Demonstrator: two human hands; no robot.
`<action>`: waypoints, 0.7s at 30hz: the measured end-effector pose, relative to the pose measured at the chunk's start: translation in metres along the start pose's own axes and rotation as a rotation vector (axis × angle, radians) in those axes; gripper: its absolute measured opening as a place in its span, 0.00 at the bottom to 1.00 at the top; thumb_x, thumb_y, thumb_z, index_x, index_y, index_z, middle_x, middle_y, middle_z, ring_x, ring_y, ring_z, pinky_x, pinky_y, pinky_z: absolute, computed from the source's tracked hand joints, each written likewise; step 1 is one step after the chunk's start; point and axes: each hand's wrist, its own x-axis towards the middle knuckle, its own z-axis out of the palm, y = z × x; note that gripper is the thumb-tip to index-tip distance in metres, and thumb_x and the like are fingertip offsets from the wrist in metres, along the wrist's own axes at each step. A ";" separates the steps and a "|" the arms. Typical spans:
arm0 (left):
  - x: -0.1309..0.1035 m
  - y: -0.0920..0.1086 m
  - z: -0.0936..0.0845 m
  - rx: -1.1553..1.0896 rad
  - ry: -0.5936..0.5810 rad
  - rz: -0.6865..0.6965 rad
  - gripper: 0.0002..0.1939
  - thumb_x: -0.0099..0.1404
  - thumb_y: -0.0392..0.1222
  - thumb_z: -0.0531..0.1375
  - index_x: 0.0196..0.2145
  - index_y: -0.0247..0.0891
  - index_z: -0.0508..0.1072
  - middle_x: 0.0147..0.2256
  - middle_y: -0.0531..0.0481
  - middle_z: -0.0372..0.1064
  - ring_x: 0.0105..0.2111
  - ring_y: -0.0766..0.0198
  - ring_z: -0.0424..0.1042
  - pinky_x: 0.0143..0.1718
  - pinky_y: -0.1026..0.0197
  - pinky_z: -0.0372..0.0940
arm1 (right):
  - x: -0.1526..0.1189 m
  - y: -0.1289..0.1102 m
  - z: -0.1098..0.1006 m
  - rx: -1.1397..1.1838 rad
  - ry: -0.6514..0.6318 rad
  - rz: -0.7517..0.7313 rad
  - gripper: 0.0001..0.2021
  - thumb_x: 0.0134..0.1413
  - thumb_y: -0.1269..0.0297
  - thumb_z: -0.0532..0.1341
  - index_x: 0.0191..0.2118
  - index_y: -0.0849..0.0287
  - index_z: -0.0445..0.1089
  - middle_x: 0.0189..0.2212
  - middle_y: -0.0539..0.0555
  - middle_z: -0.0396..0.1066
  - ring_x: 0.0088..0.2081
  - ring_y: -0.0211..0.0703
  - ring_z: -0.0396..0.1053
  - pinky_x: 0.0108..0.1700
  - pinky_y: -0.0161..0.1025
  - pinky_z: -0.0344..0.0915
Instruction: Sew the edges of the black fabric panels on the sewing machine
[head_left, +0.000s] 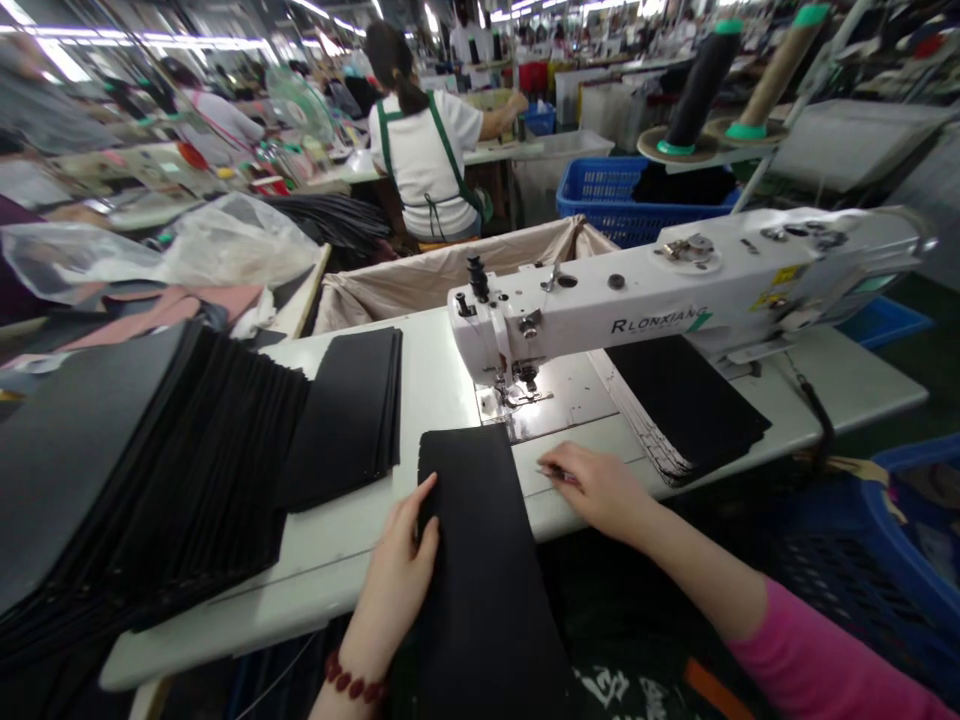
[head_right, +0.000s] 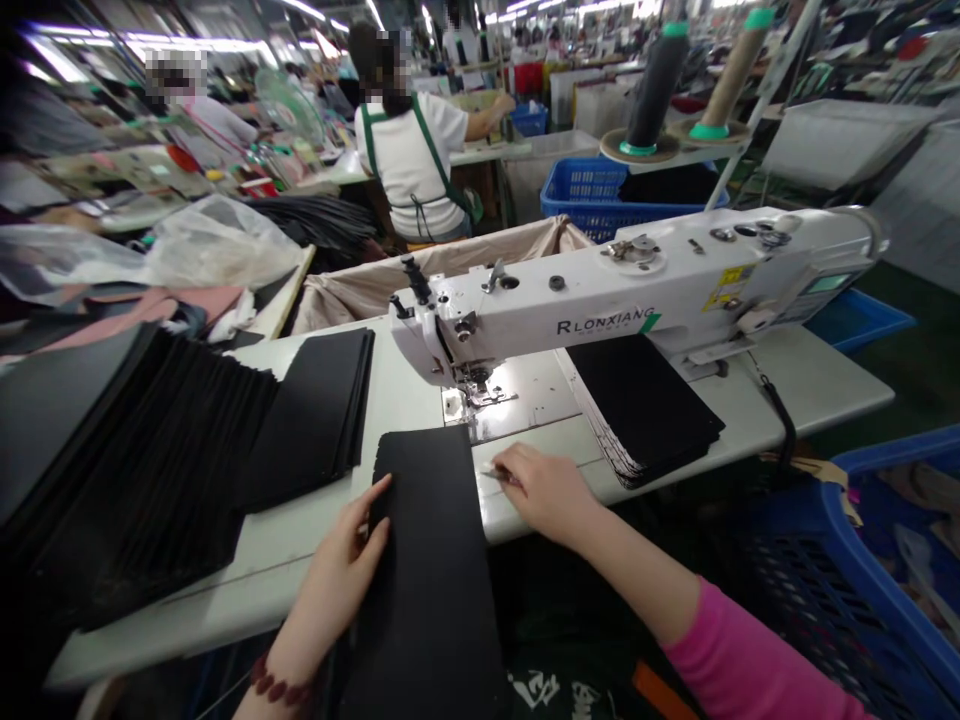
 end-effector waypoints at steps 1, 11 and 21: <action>0.000 -0.006 0.000 0.119 0.061 0.066 0.26 0.68 0.39 0.54 0.62 0.44 0.60 0.65 0.43 0.49 0.66 0.46 0.47 0.64 0.39 0.49 | 0.009 0.007 0.004 -0.092 0.010 0.018 0.13 0.62 0.69 0.54 0.51 0.56 0.67 0.49 0.54 0.72 0.47 0.46 0.70 0.44 0.39 0.65; 0.039 -0.004 0.018 0.481 -0.253 0.488 0.28 0.71 0.47 0.53 0.66 0.43 0.53 0.64 0.46 0.55 0.64 0.55 0.53 0.65 0.48 0.49 | 0.077 0.011 0.031 -0.390 -0.058 -0.147 0.29 0.61 0.68 0.51 0.67 0.48 0.49 0.66 0.49 0.52 0.46 0.47 0.73 0.38 0.41 0.70; 0.077 -0.002 0.022 0.542 -0.332 0.557 0.37 0.67 0.59 0.54 0.67 0.43 0.48 0.68 0.46 0.43 0.68 0.53 0.42 0.67 0.46 0.44 | 0.076 0.038 0.039 -0.420 0.007 -0.085 0.24 0.60 0.67 0.53 0.62 0.50 0.60 0.62 0.49 0.60 0.47 0.46 0.72 0.43 0.41 0.70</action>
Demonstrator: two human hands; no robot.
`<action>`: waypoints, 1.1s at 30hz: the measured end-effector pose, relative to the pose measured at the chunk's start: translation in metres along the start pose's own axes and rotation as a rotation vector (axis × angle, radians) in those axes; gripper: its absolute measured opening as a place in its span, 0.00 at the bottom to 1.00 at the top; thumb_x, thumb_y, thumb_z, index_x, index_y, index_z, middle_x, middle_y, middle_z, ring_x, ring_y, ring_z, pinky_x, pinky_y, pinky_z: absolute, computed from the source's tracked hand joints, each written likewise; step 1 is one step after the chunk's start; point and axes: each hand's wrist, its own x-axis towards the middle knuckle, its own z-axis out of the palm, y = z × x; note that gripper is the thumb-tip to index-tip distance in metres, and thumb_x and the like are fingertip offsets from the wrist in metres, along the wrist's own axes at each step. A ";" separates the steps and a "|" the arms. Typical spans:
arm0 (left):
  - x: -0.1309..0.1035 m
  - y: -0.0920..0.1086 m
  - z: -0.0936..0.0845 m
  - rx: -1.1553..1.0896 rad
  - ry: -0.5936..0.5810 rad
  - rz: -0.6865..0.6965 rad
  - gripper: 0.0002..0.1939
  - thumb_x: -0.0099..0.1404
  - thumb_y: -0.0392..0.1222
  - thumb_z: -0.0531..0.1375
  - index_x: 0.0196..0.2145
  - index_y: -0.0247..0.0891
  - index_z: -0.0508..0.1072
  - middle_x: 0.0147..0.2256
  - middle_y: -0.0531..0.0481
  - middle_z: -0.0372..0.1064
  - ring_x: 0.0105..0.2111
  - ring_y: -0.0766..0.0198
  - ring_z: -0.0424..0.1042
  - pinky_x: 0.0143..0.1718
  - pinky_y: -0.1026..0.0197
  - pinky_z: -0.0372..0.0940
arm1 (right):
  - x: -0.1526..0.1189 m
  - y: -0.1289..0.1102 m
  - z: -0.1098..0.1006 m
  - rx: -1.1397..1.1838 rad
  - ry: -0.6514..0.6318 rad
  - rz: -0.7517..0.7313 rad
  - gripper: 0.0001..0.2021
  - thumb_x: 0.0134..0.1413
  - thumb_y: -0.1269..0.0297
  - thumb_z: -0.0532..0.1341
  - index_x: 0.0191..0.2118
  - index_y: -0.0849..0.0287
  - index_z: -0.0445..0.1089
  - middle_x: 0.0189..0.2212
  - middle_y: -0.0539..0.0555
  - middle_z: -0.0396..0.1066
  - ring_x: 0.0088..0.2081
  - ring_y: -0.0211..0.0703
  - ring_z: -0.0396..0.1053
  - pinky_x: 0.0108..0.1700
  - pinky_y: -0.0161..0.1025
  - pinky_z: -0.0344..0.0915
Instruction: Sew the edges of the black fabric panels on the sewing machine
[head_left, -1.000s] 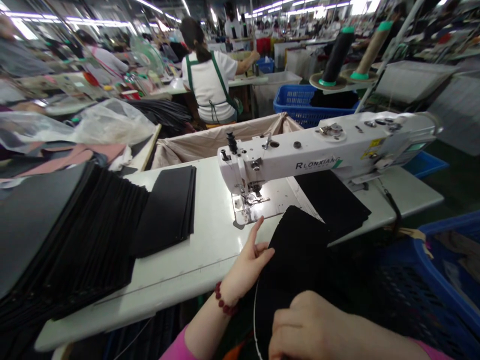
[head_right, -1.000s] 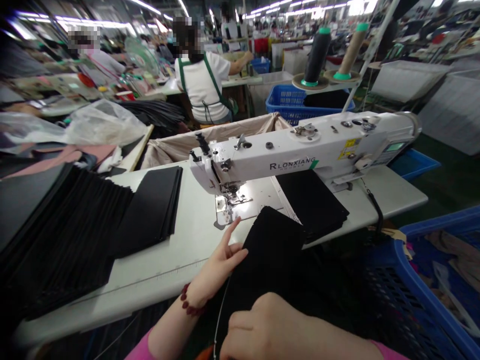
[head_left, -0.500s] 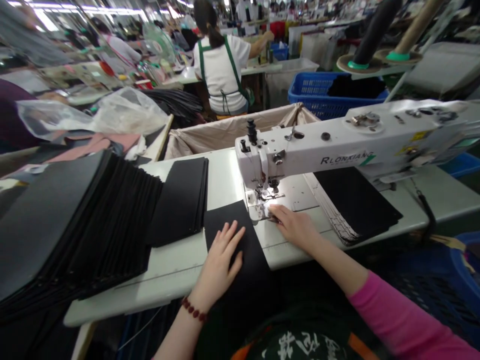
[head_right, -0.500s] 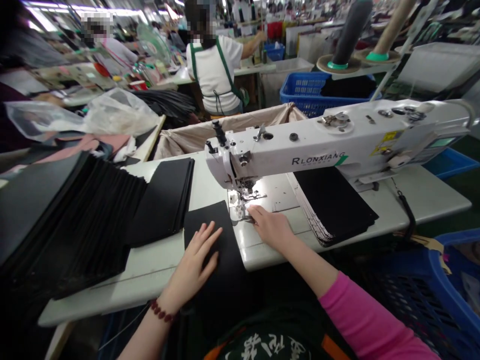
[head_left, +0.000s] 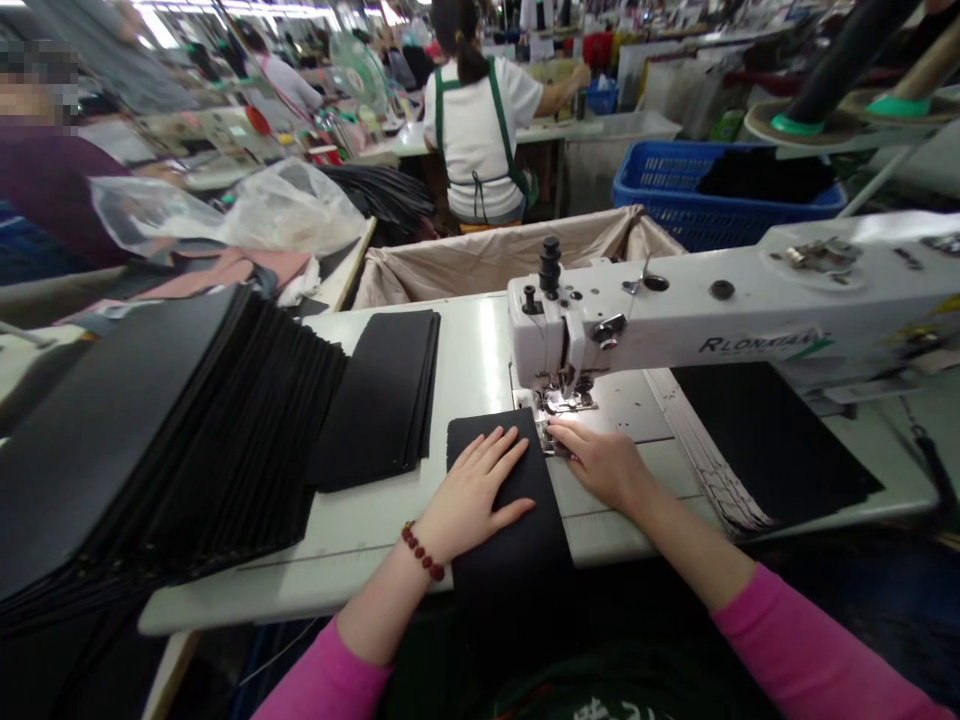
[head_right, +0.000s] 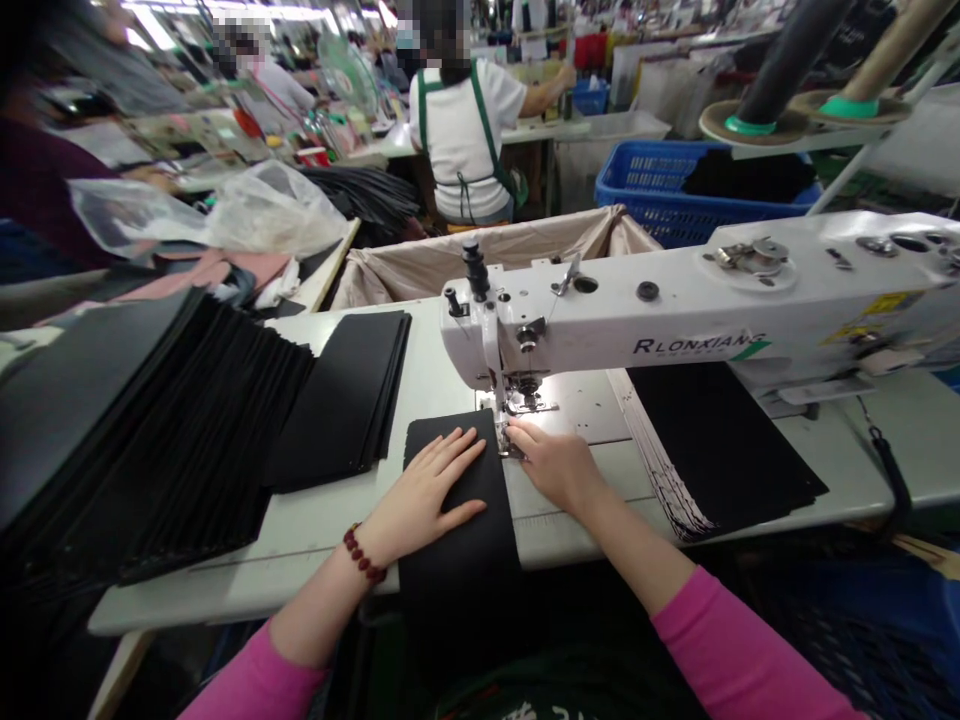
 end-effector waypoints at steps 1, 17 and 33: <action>0.005 0.002 0.000 -0.003 0.000 0.009 0.38 0.67 0.59 0.54 0.67 0.44 0.48 0.68 0.46 0.43 0.68 0.53 0.42 0.67 0.46 0.44 | 0.000 0.000 0.001 -0.001 0.012 0.005 0.23 0.61 0.66 0.53 0.62 0.51 0.60 0.62 0.50 0.61 0.47 0.46 0.73 0.43 0.41 0.70; 0.030 0.005 0.001 -0.041 0.069 -0.011 0.38 0.63 0.58 0.59 0.65 0.42 0.54 0.66 0.47 0.51 0.66 0.53 0.48 0.68 0.45 0.40 | 0.003 0.001 0.004 -0.012 -0.002 -0.012 0.29 0.60 0.68 0.54 0.66 0.50 0.52 0.62 0.50 0.60 0.47 0.45 0.71 0.40 0.40 0.69; 0.033 0.003 0.001 -0.050 0.030 0.008 0.39 0.63 0.57 0.59 0.66 0.42 0.51 0.68 0.48 0.45 0.68 0.53 0.42 0.68 0.44 0.37 | 0.004 0.001 0.005 -0.018 0.001 -0.014 0.29 0.59 0.69 0.55 0.66 0.51 0.54 0.61 0.51 0.61 0.45 0.45 0.73 0.39 0.41 0.70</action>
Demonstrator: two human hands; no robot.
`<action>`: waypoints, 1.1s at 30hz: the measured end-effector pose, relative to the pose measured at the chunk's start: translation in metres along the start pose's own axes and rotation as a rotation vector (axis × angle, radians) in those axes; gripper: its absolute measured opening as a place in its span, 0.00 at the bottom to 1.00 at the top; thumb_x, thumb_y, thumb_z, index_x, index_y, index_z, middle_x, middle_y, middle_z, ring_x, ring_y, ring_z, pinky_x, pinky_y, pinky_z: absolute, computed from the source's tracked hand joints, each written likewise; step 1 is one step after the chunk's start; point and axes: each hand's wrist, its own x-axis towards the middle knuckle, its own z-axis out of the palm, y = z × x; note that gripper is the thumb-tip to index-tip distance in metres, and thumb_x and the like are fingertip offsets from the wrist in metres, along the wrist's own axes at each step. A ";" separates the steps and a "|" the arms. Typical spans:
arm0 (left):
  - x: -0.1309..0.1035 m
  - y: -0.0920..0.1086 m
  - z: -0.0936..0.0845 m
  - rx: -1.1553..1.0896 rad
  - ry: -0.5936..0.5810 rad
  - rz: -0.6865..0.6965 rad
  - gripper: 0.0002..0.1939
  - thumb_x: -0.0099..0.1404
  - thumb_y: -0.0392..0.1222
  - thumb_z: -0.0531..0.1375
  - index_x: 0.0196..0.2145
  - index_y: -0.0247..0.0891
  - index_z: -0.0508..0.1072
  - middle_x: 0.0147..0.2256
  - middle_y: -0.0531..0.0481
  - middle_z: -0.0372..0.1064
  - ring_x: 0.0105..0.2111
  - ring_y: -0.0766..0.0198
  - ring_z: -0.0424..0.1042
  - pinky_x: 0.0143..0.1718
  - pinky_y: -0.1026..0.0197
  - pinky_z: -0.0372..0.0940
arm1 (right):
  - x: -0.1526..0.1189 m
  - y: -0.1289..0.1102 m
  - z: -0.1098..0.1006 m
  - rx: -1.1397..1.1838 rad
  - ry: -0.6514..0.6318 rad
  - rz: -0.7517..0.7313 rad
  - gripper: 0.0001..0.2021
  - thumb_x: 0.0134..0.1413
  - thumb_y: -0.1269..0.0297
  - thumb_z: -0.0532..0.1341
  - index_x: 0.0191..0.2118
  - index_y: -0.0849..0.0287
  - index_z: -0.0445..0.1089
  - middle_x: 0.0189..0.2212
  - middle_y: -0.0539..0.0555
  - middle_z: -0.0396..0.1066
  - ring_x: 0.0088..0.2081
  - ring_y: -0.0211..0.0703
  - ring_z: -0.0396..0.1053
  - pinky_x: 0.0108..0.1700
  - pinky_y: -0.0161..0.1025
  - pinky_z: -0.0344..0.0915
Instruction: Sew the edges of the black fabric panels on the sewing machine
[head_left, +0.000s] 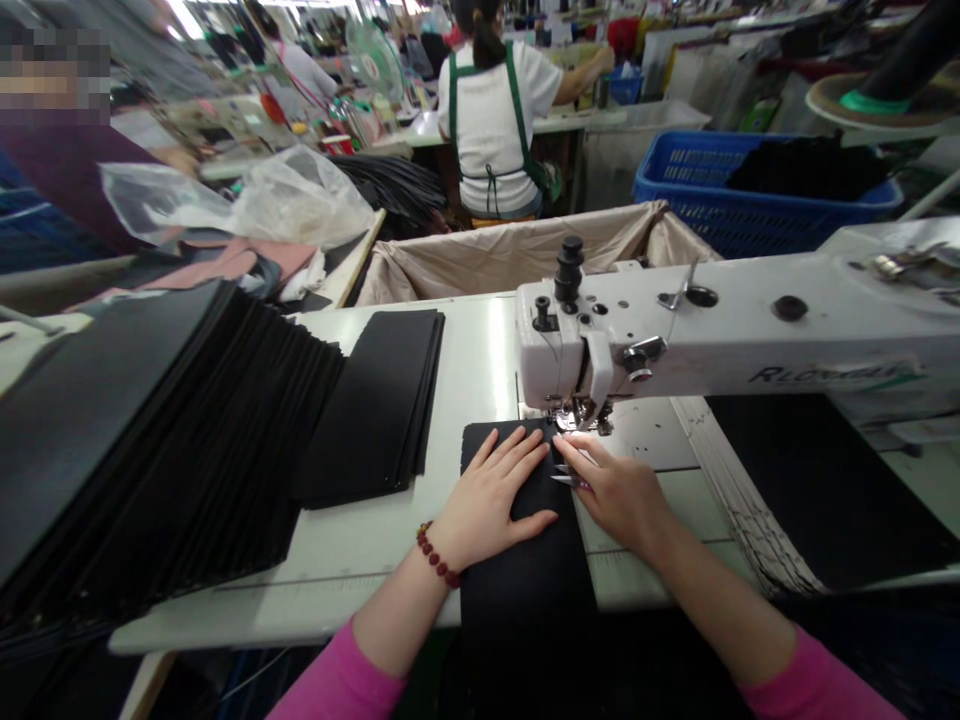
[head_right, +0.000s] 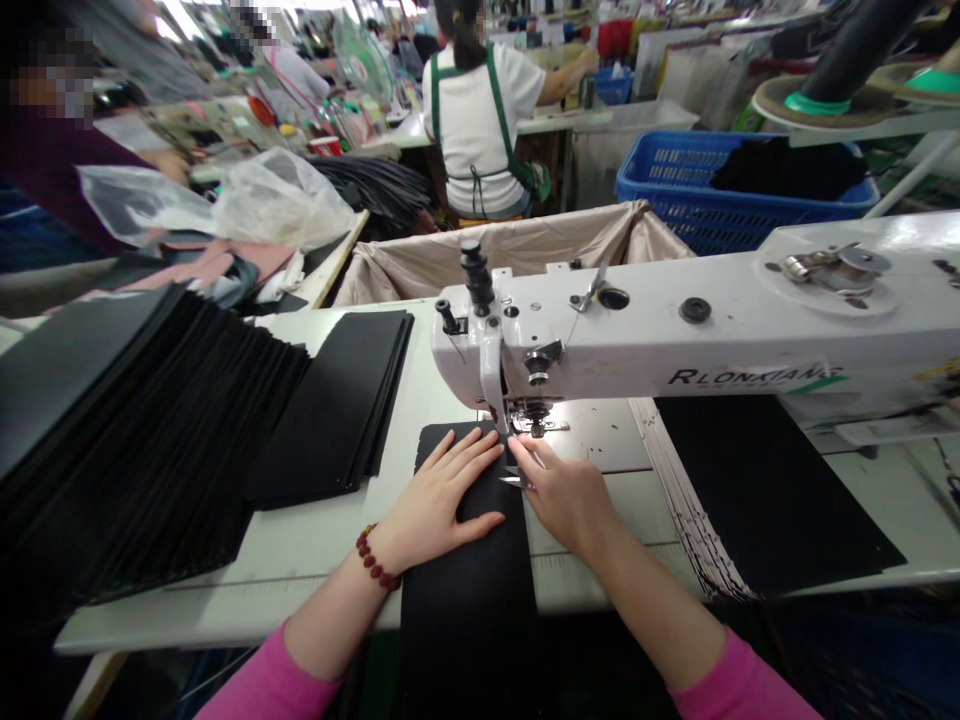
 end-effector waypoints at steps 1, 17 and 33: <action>0.000 0.000 0.000 0.000 0.001 -0.003 0.39 0.64 0.57 0.59 0.66 0.42 0.51 0.68 0.48 0.45 0.68 0.53 0.42 0.68 0.44 0.37 | 0.000 0.000 0.000 -0.007 -0.001 0.000 0.29 0.59 0.69 0.55 0.66 0.52 0.54 0.61 0.52 0.62 0.44 0.45 0.73 0.39 0.40 0.70; 0.001 0.000 0.000 -0.025 0.029 0.015 0.39 0.63 0.56 0.60 0.66 0.43 0.52 0.67 0.46 0.47 0.67 0.51 0.45 0.68 0.43 0.39 | 0.001 -0.001 -0.001 0.013 0.000 0.015 0.29 0.58 0.68 0.55 0.65 0.52 0.55 0.61 0.54 0.62 0.46 0.45 0.72 0.41 0.39 0.70; 0.004 -0.002 0.002 -0.030 0.040 0.002 0.37 0.63 0.56 0.60 0.65 0.42 0.55 0.67 0.47 0.48 0.67 0.52 0.45 0.68 0.44 0.38 | 0.002 -0.002 -0.001 -0.025 -0.005 0.034 0.28 0.60 0.67 0.54 0.66 0.50 0.53 0.62 0.52 0.61 0.46 0.45 0.72 0.40 0.40 0.71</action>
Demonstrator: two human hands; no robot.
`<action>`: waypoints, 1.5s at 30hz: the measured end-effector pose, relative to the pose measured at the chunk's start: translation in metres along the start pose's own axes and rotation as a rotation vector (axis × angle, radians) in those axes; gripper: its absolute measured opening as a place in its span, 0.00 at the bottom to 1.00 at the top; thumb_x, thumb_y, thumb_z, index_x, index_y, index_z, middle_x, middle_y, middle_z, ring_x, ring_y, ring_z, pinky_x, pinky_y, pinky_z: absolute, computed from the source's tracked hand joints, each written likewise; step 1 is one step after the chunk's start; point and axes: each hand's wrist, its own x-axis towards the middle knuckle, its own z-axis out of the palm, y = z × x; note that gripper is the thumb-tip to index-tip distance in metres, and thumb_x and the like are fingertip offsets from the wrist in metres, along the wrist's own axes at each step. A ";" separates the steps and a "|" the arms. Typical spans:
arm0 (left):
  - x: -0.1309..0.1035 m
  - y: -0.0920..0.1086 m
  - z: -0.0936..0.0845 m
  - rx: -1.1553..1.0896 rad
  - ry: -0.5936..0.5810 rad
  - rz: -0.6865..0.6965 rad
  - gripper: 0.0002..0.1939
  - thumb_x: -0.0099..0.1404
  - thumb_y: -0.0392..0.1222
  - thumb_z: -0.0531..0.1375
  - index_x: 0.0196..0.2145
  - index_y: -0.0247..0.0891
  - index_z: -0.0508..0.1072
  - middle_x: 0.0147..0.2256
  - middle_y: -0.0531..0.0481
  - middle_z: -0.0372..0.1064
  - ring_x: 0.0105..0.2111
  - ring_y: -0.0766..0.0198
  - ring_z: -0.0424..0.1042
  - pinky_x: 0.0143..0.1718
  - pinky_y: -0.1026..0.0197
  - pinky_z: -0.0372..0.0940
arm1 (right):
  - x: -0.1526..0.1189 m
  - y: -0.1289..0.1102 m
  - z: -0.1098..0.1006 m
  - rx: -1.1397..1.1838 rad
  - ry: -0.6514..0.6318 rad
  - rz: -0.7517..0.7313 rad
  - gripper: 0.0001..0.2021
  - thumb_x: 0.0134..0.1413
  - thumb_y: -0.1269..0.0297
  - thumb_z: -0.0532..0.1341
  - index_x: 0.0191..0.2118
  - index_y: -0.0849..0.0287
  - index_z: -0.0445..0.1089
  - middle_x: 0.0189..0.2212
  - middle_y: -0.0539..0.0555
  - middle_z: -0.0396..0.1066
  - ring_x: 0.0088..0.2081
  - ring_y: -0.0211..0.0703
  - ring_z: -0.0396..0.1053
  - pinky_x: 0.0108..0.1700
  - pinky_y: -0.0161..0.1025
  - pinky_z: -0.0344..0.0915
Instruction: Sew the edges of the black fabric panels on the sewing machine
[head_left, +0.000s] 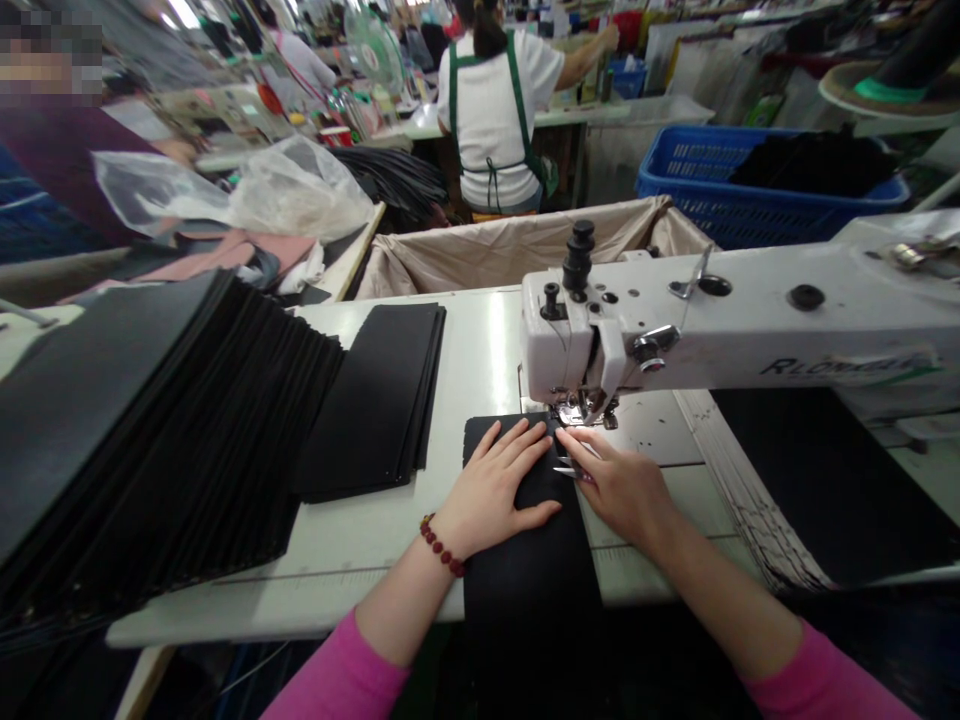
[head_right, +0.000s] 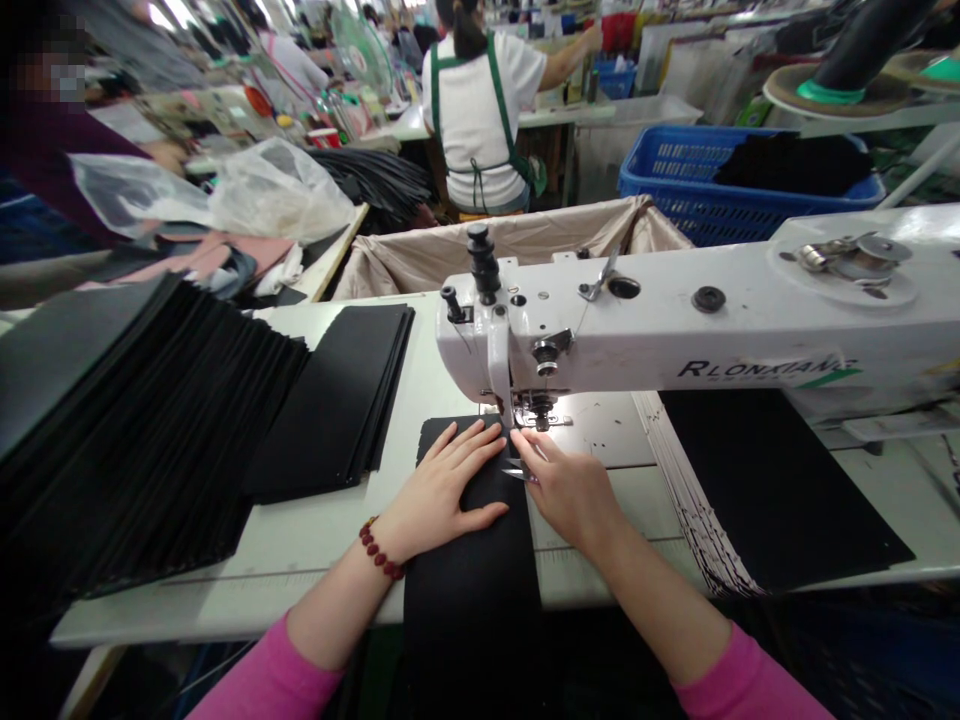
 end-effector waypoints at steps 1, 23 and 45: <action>0.001 0.000 0.000 0.001 0.002 -0.002 0.37 0.63 0.56 0.60 0.65 0.43 0.55 0.67 0.47 0.48 0.67 0.52 0.45 0.68 0.43 0.38 | 0.000 0.000 0.000 -0.002 -0.001 0.001 0.29 0.60 0.67 0.54 0.66 0.49 0.53 0.62 0.51 0.60 0.46 0.45 0.73 0.39 0.40 0.71; -0.003 -0.001 -0.005 0.004 0.053 0.007 0.27 0.65 0.49 0.59 0.61 0.47 0.63 0.62 0.47 0.58 0.61 0.51 0.58 0.63 0.45 0.52 | -0.002 0.001 0.001 0.028 0.005 -0.005 0.28 0.60 0.68 0.54 0.65 0.50 0.54 0.62 0.52 0.60 0.48 0.46 0.72 0.42 0.41 0.71; -0.004 -0.002 -0.003 0.029 0.039 0.022 0.24 0.68 0.47 0.57 0.60 0.47 0.64 0.62 0.46 0.57 0.61 0.52 0.56 0.63 0.45 0.50 | -0.003 0.004 0.002 0.072 0.031 -0.017 0.28 0.58 0.72 0.54 0.64 0.50 0.57 0.61 0.51 0.62 0.50 0.45 0.70 0.43 0.39 0.70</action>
